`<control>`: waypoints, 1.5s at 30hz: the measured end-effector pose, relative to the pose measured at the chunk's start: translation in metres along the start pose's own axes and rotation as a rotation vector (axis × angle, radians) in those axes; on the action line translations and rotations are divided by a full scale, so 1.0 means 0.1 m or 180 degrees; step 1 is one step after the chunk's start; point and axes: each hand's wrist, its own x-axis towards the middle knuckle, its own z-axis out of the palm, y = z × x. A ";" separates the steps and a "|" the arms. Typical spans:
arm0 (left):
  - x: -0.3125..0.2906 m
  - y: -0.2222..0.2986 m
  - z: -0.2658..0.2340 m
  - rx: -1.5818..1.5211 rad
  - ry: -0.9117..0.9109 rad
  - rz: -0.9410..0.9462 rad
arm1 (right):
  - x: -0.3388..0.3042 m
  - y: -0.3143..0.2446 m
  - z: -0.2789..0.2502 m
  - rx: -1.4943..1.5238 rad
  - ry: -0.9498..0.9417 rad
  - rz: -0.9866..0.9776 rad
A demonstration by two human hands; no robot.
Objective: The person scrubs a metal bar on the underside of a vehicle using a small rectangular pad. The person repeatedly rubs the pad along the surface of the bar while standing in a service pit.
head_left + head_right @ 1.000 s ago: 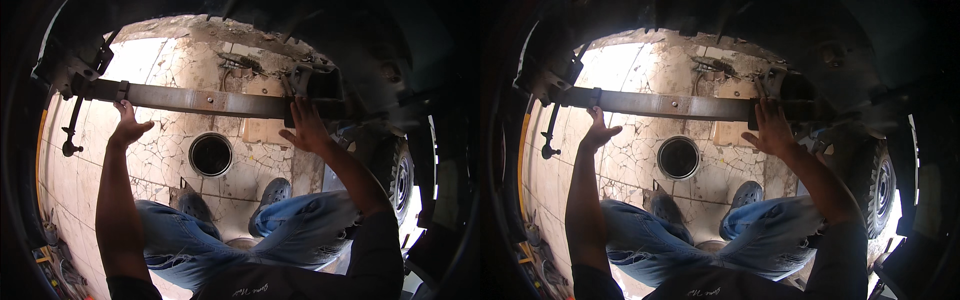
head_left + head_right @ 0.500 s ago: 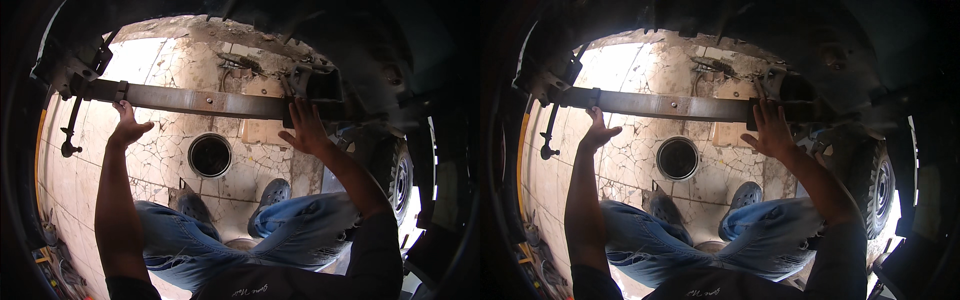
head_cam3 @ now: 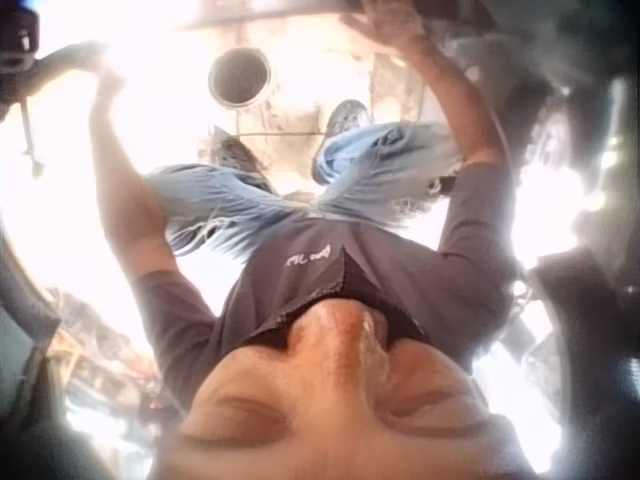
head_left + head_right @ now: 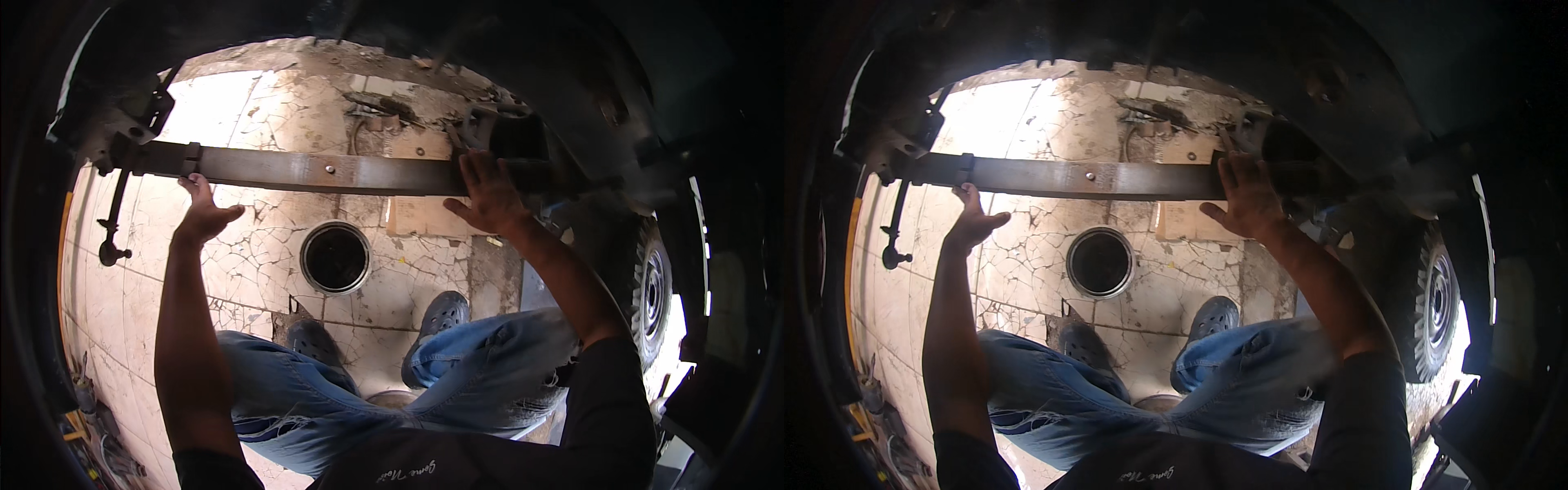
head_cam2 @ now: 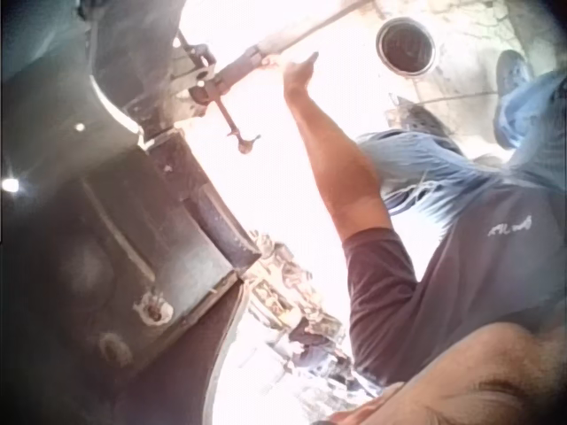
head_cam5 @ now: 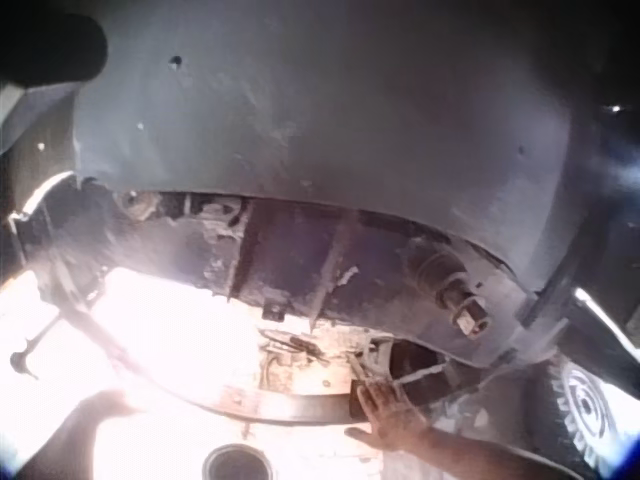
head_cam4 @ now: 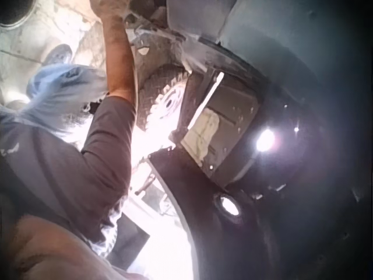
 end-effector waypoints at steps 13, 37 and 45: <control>0.09 -0.03 0.07 0.0151 0.0020 -0.0269 | 0.09 0.04 0.10 0.0292 -0.0020 0.0255; -0.12 0.12 -0.03 -0.0137 -0.0021 -0.0227 | -0.18 -0.16 0.06 0.0129 -0.0039 0.0020; -0.22 0.26 -0.02 -0.0171 -0.0112 -0.0232 | -0.02 -0.10 -0.06 0.0023 -0.0459 0.0209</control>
